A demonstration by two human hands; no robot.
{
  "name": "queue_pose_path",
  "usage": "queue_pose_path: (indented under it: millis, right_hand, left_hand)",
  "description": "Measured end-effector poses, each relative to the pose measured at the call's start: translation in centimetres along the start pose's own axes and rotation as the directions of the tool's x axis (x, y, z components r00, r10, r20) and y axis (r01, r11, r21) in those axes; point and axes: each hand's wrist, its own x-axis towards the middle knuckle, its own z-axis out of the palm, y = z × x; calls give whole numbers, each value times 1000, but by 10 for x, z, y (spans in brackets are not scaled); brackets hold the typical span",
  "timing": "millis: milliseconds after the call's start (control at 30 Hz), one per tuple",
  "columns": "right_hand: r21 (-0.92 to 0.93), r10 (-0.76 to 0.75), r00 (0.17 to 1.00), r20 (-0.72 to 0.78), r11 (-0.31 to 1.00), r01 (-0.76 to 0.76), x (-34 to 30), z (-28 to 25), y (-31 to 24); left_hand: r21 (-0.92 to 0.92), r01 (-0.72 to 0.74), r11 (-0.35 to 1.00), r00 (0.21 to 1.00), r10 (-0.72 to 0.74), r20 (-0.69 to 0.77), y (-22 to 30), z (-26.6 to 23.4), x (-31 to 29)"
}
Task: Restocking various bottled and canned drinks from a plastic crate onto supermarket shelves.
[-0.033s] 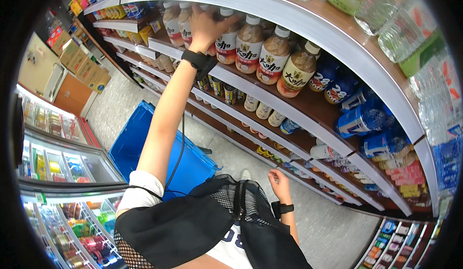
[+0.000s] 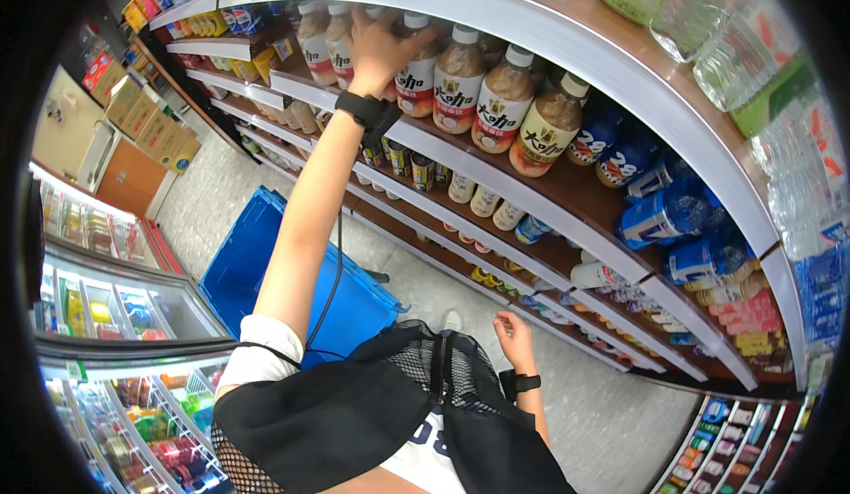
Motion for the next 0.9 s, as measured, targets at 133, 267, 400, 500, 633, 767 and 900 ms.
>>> queue_pose_path:
  millis: [133, 267, 400, 500, 633, 767, 900]
  right_hand:
    - [-52, 36, 998, 53, 998, -34, -16, 15, -17]
    - [-74, 9, 994, 113, 997, 0, -22, 29, -25]
    - [-95, -9, 986, 165, 995, 25, -27, 28, -17]
    - [-140, -25, 975, 221, 988, 57, -19, 25, -17]
    - [-212, -83, 956, 283, 966, 146, -5, 22, -27]
    - [-174, -84, 937, 338, 973, 150, 10, 27, -29]
    - [-133, -195, 865, 462, 949, 285, 37, 33, -28]
  left_hand:
    - [136, 72, 988, 986, -50, -159, 11, 3, -11]
    - [98, 96, 991, 981, -77, -180, 21, -14, -19]
    - [-74, -45, 996, 965, 24, -260, 8, -29, -41]
    - [-223, -148, 964, 937, 65, -344, -6, -36, -55]
    - [-231, -207, 951, 899, 92, -429, -7, -58, -71]
    - [-133, -322, 937, 866, 235, -440, 17, -106, -78]
    - [-159, -238, 958, 943, 190, -272, 19, -183, -120]
